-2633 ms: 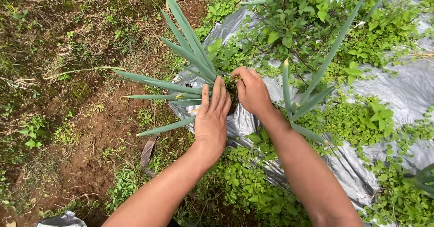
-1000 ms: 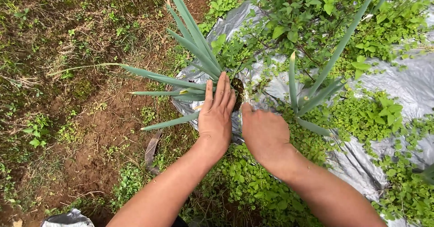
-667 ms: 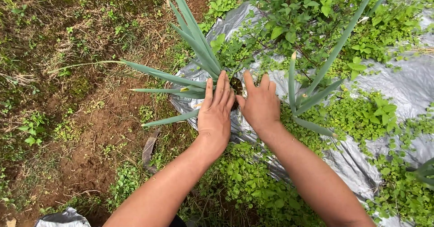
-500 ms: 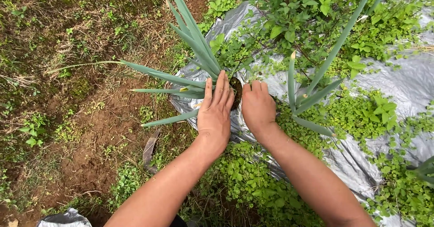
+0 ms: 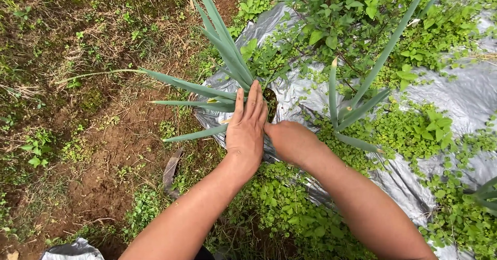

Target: The person removes small weeds and grass from the base of a large green plant growing through a silver plastic sheet. They pull the unwanted vegetation by hand and discard it to the side, clearing the area around the plant's stem.

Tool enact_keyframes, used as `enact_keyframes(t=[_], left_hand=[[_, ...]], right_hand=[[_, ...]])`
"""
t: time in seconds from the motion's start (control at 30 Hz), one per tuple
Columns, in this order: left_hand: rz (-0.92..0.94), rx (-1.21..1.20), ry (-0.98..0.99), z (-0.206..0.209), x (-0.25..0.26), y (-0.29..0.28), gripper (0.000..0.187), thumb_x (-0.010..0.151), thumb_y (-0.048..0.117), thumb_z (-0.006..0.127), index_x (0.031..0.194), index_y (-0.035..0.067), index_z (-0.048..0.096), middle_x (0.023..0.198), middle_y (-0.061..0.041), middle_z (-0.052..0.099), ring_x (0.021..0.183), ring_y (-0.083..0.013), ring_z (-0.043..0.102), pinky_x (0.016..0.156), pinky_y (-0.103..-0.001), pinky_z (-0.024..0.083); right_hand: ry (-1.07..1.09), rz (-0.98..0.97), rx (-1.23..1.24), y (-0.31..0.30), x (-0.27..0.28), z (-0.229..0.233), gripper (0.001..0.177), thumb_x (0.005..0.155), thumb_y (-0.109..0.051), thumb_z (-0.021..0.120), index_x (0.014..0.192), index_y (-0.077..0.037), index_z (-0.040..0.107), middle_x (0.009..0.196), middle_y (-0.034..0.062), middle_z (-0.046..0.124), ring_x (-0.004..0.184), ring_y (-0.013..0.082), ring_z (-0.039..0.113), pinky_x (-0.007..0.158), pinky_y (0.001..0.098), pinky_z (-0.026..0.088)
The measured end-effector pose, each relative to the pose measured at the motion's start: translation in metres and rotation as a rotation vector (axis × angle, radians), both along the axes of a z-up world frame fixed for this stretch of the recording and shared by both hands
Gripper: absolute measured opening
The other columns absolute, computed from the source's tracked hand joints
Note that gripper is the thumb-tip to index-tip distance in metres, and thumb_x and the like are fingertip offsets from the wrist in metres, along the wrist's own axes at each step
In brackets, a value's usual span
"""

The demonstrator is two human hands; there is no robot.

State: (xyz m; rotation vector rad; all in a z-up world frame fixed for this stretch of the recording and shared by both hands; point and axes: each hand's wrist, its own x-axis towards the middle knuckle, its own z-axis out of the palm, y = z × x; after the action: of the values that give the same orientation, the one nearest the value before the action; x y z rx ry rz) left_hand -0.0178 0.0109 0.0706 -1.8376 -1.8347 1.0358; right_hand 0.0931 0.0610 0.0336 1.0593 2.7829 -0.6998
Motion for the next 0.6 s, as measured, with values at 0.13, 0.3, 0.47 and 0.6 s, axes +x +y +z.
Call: enact_keyframes(t=[0.13, 0.3, 0.47, 0.6], left_hand=[[-0.016, -0.001, 0.013, 0.005, 0.001, -0.002, 0.062, 0.101, 0.039, 0.047, 0.160, 0.028, 0.030, 0.173, -0.012, 0.010, 0.157, -0.0374, -0.011, 0.116, -0.066, -0.017], [-0.027, 0.001, 0.045, 0.004, 0.001, -0.001, 0.064, 0.099, 0.042, 0.050, 0.159, 0.030, 0.031, 0.173, -0.011, 0.012, 0.158, -0.0368, -0.009, 0.116, -0.067, -0.016], [-0.002, -0.018, 0.016, 0.008, 0.002, 0.001, 0.064, 0.100, 0.040, 0.050, 0.160, 0.030, 0.030, 0.173, -0.010, 0.011, 0.158, -0.0359, -0.011, 0.116, -0.065, -0.017], [0.016, -0.006, 0.032, 0.001, 0.006, 0.003, 0.065, 0.100, 0.041, 0.050, 0.160, 0.029, 0.029, 0.173, -0.011, 0.011, 0.157, -0.0367, -0.011, 0.115, -0.067, -0.017]], right_hand=[[-0.049, -0.238, 0.297, 0.030, 0.001, -0.016, 0.021, 0.099, -0.001, 0.047, 0.115, 0.002, 0.060, 0.096, 0.0261, 0.068, 0.087, 0.0412, 0.072, 0.061, 0.0509, 0.064], [-0.161, -0.397, 0.630, 0.049, -0.002, -0.065, 0.023, 0.102, -0.009, 0.050, 0.116, 0.000, 0.066, 0.098, 0.0094, 0.059, 0.095, 0.0255, 0.066, 0.069, 0.0329, 0.064], [0.098, -0.303, 0.402, 0.045, -0.006, -0.057, 0.019, 0.090, -0.005, 0.063, 0.106, 0.004, 0.066, 0.099, 0.0116, 0.052, 0.097, 0.0277, 0.062, 0.076, 0.0345, 0.062], [0.422, -0.196, 0.004, 0.050, -0.011, -0.041, 0.041, 0.087, -0.005, 0.063, 0.125, 0.010, 0.066, 0.112, 0.0213, 0.053, 0.108, 0.0381, 0.061, 0.090, 0.0468, 0.060]])
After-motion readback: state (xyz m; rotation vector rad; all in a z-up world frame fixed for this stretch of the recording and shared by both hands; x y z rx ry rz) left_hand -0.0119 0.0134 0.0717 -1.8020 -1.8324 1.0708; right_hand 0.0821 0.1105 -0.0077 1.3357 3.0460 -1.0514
